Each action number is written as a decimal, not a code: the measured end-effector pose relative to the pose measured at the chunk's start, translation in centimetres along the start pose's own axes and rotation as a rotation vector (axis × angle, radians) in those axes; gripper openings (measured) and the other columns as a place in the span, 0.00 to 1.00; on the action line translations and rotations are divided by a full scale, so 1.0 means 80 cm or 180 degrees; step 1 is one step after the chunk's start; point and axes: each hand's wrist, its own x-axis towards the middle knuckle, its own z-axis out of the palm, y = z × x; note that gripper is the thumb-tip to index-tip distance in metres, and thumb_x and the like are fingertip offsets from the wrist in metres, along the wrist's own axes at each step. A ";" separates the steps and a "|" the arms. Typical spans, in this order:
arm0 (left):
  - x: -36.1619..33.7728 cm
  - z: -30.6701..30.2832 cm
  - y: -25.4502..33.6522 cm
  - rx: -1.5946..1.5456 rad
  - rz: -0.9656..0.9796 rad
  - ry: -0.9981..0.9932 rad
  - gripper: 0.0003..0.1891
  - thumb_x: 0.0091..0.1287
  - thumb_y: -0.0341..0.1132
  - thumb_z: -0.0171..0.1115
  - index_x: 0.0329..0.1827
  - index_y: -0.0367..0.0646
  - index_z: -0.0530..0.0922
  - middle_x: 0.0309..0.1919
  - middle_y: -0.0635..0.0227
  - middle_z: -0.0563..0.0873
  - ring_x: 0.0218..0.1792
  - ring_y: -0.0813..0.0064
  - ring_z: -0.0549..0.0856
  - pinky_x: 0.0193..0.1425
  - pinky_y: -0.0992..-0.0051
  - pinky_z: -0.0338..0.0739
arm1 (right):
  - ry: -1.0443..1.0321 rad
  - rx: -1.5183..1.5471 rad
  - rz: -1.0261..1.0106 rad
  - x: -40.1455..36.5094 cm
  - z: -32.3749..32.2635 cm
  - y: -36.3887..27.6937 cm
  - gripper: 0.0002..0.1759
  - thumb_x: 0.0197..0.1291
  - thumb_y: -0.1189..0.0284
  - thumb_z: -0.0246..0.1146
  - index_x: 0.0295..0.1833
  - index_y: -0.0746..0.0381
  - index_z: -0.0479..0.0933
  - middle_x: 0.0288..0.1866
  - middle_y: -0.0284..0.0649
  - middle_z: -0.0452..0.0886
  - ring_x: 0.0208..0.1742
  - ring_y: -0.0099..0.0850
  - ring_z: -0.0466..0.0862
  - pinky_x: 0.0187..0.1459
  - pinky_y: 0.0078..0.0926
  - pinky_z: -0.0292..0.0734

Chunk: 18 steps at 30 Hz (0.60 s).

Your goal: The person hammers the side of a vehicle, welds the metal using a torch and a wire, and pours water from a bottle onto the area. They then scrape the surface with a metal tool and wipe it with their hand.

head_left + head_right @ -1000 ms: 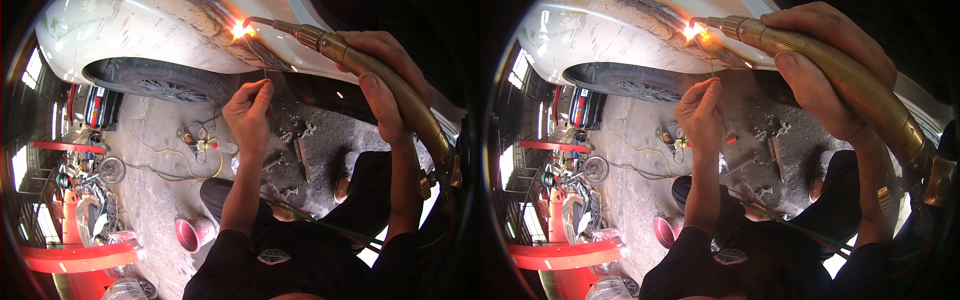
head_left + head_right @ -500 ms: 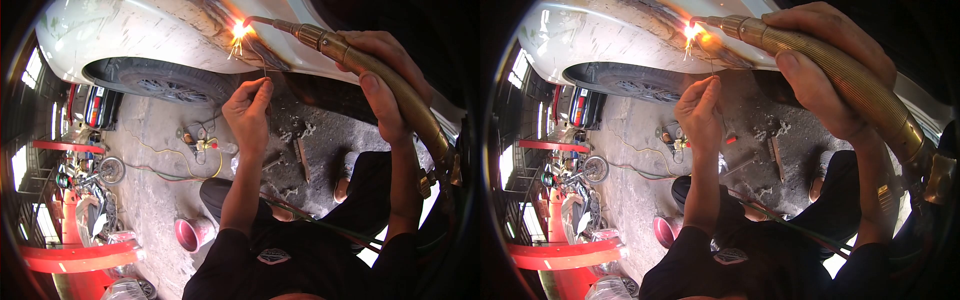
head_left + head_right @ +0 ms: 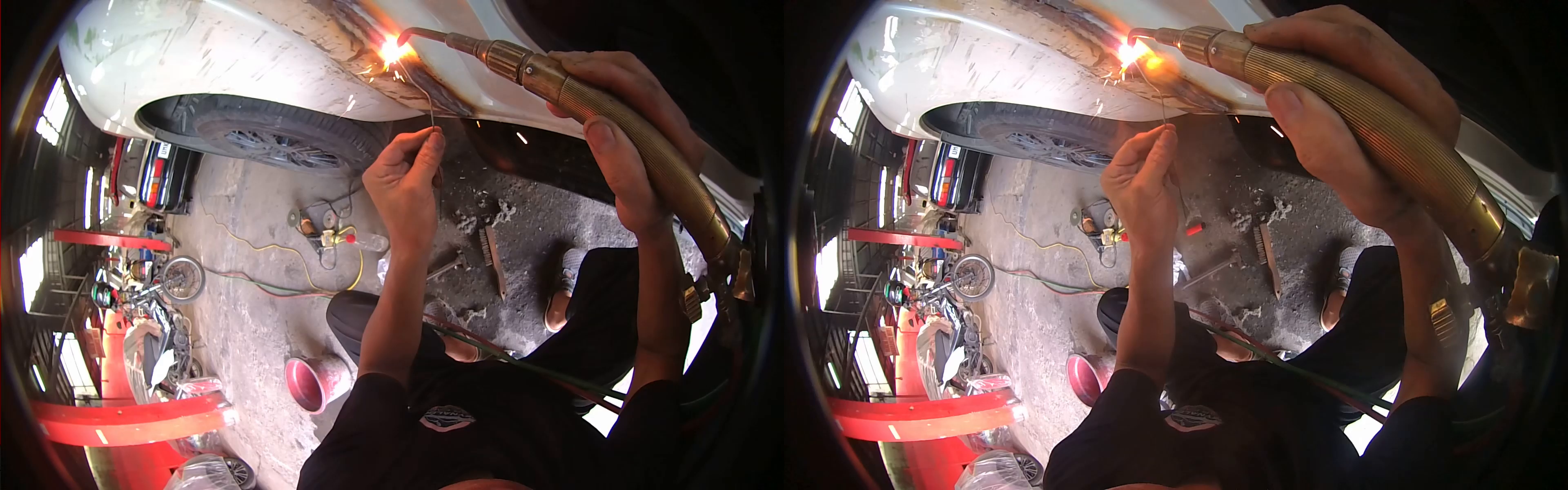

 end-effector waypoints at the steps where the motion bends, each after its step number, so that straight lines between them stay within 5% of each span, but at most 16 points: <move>1: 0.000 0.000 -0.001 0.0000 0.0000 0.0000 0.06 0.72 0.29 0.72 0.47 0.34 0.89 0.29 0.76 0.85 0.26 0.89 0.75 0.28 0.84 0.66 | 0.0017 0.0035 0.0025 -0.001 0.000 0.000 0.22 0.71 0.70 0.61 0.63 0.74 0.78 0.57 0.58 0.84 0.48 0.39 0.89 0.51 0.34 0.87; 18: 0.001 0.001 0.000 0.0038 0.0056 -0.0002 0.07 0.72 0.30 0.73 0.46 0.35 0.90 0.28 0.76 0.85 0.26 0.89 0.75 0.29 0.85 0.65 | 0.0013 -0.0161 0.0048 -0.001 -0.003 -0.003 0.23 0.70 0.69 0.62 0.63 0.75 0.78 0.57 0.57 0.84 0.49 0.40 0.90 0.51 0.34 0.88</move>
